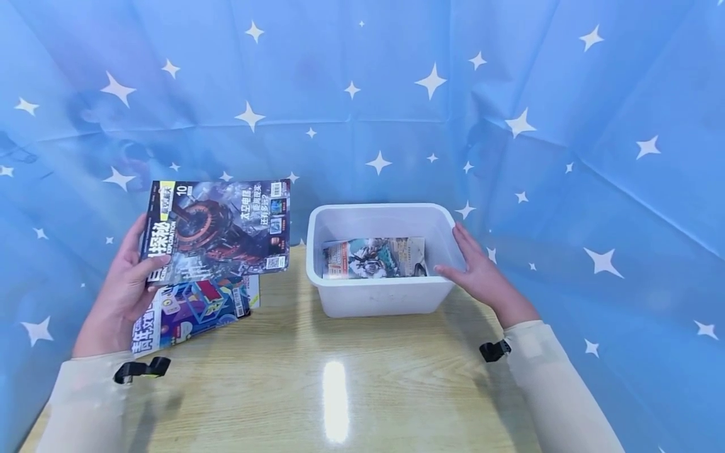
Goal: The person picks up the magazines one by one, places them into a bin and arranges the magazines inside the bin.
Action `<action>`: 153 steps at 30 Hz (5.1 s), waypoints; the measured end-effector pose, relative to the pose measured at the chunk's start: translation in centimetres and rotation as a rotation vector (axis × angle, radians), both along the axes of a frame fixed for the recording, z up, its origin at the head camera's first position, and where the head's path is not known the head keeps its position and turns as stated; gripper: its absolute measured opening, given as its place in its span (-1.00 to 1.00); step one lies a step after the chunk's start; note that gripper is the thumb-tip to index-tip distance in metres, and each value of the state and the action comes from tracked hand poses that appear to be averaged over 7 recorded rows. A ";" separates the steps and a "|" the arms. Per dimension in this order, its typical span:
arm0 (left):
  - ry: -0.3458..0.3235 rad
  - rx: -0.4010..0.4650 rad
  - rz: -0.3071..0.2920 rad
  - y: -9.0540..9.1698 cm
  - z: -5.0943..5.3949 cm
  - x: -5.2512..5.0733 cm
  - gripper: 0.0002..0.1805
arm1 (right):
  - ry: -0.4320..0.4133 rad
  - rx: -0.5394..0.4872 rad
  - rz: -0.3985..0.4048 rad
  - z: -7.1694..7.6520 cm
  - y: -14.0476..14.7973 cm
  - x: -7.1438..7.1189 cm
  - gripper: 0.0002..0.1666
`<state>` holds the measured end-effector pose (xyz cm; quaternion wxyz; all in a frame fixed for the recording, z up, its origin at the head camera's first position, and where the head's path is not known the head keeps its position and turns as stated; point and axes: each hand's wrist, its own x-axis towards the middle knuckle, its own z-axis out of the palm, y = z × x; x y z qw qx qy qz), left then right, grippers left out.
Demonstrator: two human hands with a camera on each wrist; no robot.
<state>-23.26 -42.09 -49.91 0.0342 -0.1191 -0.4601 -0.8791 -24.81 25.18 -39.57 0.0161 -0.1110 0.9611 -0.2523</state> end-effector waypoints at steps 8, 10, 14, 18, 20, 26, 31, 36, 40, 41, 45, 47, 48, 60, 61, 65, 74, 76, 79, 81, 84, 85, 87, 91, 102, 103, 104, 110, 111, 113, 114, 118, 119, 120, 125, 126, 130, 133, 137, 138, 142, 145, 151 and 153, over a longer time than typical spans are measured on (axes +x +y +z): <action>-0.005 -0.031 0.025 0.9 1.2 0.1 0.06 | -0.001 -0.003 -0.005 -0.1 0.1 0.1 0.25; -0.009 -0.045 0.035 1.3 1.6 0.1 0.05 | -0.008 0.000 -0.009 -0.2 0.1 0.1 0.25; -0.016 -0.057 0.051 2.3 2.3 -0.1 0.04 | 0.001 0.002 -0.005 -0.3 0.1 0.1 0.25; -0.012 -0.064 0.045 3.1 2.9 -0.3 0.03 | -0.005 0.003 -0.005 -0.2 0.0 0.1 0.25; -0.011 -0.059 0.031 3.5 3.2 -0.3 0.04 | -0.011 0.004 -0.007 -0.1 -0.1 0.2 0.25; -0.023 -0.074 0.014 4.9 4.1 -0.8 0.05 | -0.015 0.003 -0.010 0.0 -0.1 0.1 0.26; -0.047 -0.095 0.002 6.3 4.7 -1.2 0.06 | -0.015 0.003 -0.009 0.0 0.0 0.0 0.27; -0.066 -0.141 0.003 7.6 5.0 -1.4 0.06 | -0.015 0.012 -0.011 -0.1 0.1 0.1 0.26; -0.066 -0.153 -0.007 8.7 5.1 -1.6 0.07 | -0.018 0.014 -0.006 -0.2 0.1 0.2 0.26; -0.066 -0.156 -0.011 8.9 5.2 -1.6 0.07 | -0.018 0.014 -0.004 -0.3 0.1 0.2 0.26; -0.074 -0.154 -0.031 10.0 5.5 -1.9 0.09 | -0.011 -0.005 -0.005 -0.2 0.1 0.2 0.25; -0.073 -0.151 -0.033 10.5 5.6 -2.0 0.11 | -0.006 -0.009 -0.004 -0.2 0.0 0.2 0.25; -0.072 -0.149 -0.035 10.8 5.7 -2.1 0.11 | -0.005 -0.011 -0.004 -0.1 0.0 0.1 0.25; -0.080 -0.230 0.005 13.7 6.4 -2.8 0.12 | -0.008 -0.014 0.000 -0.1 0.0 0.1 0.26; -0.075 -0.235 0.009 14.0 6.4 -2.8 0.12 | -0.004 -0.015 0.002 -0.1 0.0 0.2 0.26; -0.059 -0.248 0.026 15.2 6.6 -3.2 0.13 | 0.003 -0.018 0.004 -0.2 0.1 0.2 0.25; -0.059 -0.254 0.019 17.9 6.8 -3.5 0.15 | -0.006 -0.013 -0.007 -0.2 0.0 0.3 0.25; -0.055 -0.256 0.015 18.3 6.9 -3.5 0.15 | -0.003 -0.011 -0.008 -0.2 0.0 0.3 0.25; -0.050 -0.257 0.012 19.0 7.0 -3.5 0.14 | 0.000 -0.013 -0.009 -0.2 0.0 0.2 0.26; -0.040 -0.255 0.008 19.3 7.1 -3.5 0.15 | 0.001 -0.014 -0.007 -0.2 0.0 0.2 0.26; -0.037 -0.255 0.011 19.8 7.3 -3.6 0.16 | -0.001 -0.011 -0.005 -0.2 0.0 0.1 0.26; -0.040 -0.256 0.011 19.9 7.3 -3.6 0.16 | -0.002 -0.009 -0.005 -0.2 0.0 0.1 0.25; -0.044 -0.255 0.010 20.2 7.5 -3.7 0.17 | -0.003 -0.007 -0.005 -0.1 -0.1 0.1 0.25; -0.051 -0.248 0.020 20.8 7.8 -3.7 0.18 | 0.002 -0.006 -0.002 -0.1 0.0 0.1 0.25; -0.051 -0.271 0.032 22.9 8.0 -4.1 0.20 | 0.003 -0.002 0.006 -0.3 0.2 0.1 0.26; -0.048 -0.273 0.030 23.1 8.0 -4.1 0.20 | 0.004 -0.001 0.007 -0.3 0.2 0.1 0.26; -0.047 -0.279 0.030 23.3 8.0 -4.2 0.20 | 0.004 0.000 0.007 -0.3 0.2 0.1 0.26; -0.075 -0.278 0.017 24.5 8.1 -4.2 0.20 | 0.008 0.001 0.009 -0.4 0.2 0.1 0.26; -0.082 -0.271 0.012 24.6 8.1 -4.2 0.20 | 0.009 0.001 0.011 -0.4 0.2 0.1 0.26; -0.088 -0.265 0.006 24.8 8.1 -4.2 0.19 | 0.008 -0.002 0.009 -0.5 0.2 0.1 0.25; -0.091 -0.262 0.004 25.0 8.1 -4.2 0.19 | 0.008 -0.003 0.008 -0.5 0.2 0.1 0.24; -0.091 -0.277 0.009 25.3 8.1 -4.3 0.19 | 0.010 -0.001 0.009 -0.6 0.3 0.0 0.25; -0.092 -0.282 0.010 25.4 8.1 -4.3 0.20 | 0.010 -0.002 0.008 -0.6 0.3 0.0 0.25; -0.092 -0.292 0.014 25.5 8.0 -4.3 0.21 | 0.010 -0.001 0.008 -0.6 0.3 0.0 0.25; -0.087 -0.332 0.033 26.1 8.0 -4.4 0.22 | 0.010 -0.001 0.012 -0.6 0.3 0.0 0.25; -0.086 -0.343 0.039 26.2 8.1 -4.5 0.22 | 0.010 0.000 0.013 -0.6 0.4 0.0 0.25; -0.095 -0.379 0.045 26.7 8.1 -4.5 0.23 | 0.009 0.000 0.012 -0.6 0.3 0.0 0.25; -0.100 -0.390 0.038 27.0 8.2 -4.4 0.22 | 0.008 0.000 0.015 -0.5 0.3 0.0 0.24; -0.093 -0.402 0.027 27.3 8.2 -4.3 0.21 | 0.007 0.003 0.022 -0.5 0.3 0.1 0.24; -0.090 -0.404 0.024 27.3 8.2 -4.3 0.21 | 0.006 0.004 0.022 -0.5 0.3 0.1 0.23; -0.082 -0.424 0.019 27.7 8.3 -4.2 0.21 | 0.003 0.000 0.015 -0.5 0.3 0.1 0.23; -0.089 -0.442 0.016 28.0 8.4 -4.2 0.22 | 0.005 0.001 0.018 -0.5 0.3 0.1 0.24; -0.112 -0.493 0.022 28.7 8.8 -4.0 0.23 | -0.001 0.004 0.013 -0.4 0.2 0.1 0.23; -0.122 -0.504 0.024 28.9 8.9 -4.0 0.22 | -0.005 0.003 0.012 -0.4 0.2 0.2 0.23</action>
